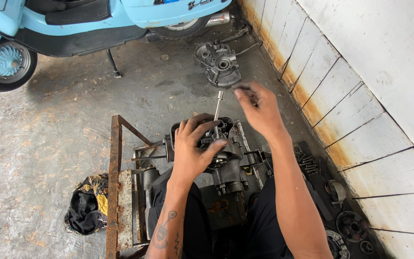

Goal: The person sits on the floor and assembles a scooter engine block clamped in a vise. They insert small components by hand and then use a T-handle wrench to tighten bolts on the engine head.

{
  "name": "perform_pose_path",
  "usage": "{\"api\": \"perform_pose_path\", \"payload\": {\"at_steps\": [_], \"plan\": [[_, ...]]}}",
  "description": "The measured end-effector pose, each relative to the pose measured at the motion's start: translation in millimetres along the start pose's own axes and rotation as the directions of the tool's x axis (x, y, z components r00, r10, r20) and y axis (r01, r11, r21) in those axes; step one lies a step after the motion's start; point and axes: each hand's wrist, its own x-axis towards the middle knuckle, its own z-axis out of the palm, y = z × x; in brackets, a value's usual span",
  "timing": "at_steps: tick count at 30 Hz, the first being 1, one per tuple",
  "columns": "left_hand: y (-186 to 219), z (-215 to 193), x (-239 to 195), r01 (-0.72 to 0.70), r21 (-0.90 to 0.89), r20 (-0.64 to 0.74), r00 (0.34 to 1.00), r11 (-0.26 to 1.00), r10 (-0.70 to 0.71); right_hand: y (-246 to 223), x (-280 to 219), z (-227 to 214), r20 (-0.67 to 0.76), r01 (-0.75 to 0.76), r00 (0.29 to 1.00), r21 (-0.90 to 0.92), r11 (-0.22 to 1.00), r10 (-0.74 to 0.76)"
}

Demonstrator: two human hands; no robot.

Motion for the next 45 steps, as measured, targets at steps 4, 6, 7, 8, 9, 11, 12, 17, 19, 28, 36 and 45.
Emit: {"api": "perform_pose_path", "payload": {"at_steps": [4, 6, 7, 8, 9, 11, 12, 17, 19, 28, 36, 45], "plan": [[12, 2, -3, -0.037, 0.074, -0.063, 0.997, 0.997, 0.042, -19, -1, 14, 0.092, 0.027, 0.995, 0.009, 1.000, -0.028], [12, 0, -1, -0.048, 0.080, -0.079, 0.995, 0.996, 0.054, -28, 2, 16, 0.125, 0.046, 0.991, 0.018, 0.999, -0.047], [9, -1, -1, -0.043, 0.105, -0.088, 0.995, 0.994, 0.053, -24, 4, 18, 0.107, 0.086, 0.991, -0.004, 0.996, -0.085], [6, -2, -2, -0.038, 0.130, -0.097, 0.994, 0.991, 0.051, -21, 5, 19, 0.089, 0.126, 0.988, -0.028, 0.992, -0.123], [6, -5, -3, -0.036, 0.131, -0.096, 0.994, 0.991, 0.049, -12, 6, 18, 0.091, 0.124, 0.988, -0.025, 0.992, -0.121], [6, -10, -3, 0.044, 0.127, -0.130, 0.991, 0.991, -0.027, 5, 10, 14, 0.035, 0.188, 0.982, -0.114, 0.975, -0.185], [3, -12, -2, 0.043, 0.128, -0.130, 0.991, 0.991, -0.026, 5, 8, 11, 0.034, 0.189, 0.982, -0.114, 0.975, -0.186], [-22, -3, 7, 0.195, 0.098, -0.380, 0.914, 0.976, -0.145, -20, -1, -4, 0.006, 0.153, 0.988, -0.180, 0.972, -0.154], [-26, 2, 13, 0.208, 0.092, -0.402, 0.903, 0.974, -0.155, -7, 0, -8, 0.013, 0.150, 0.988, -0.192, 0.970, -0.151], [-28, 10, 31, 0.233, 0.151, -0.455, 0.879, 0.961, -0.142, 9, -1, -14, 0.043, 0.049, 0.998, -0.103, 0.993, -0.045], [-10, -6, 25, 0.207, 0.092, -0.360, 0.919, 0.974, -0.161, -14, -10, -12, 0.092, -0.081, 0.991, -0.116, 0.990, 0.092], [-30, -1, 35, 0.153, 0.104, -0.363, 0.926, 0.983, -0.106, -9, -8, -11, 0.151, -0.044, 0.987, -0.093, 0.995, 0.058]]}}
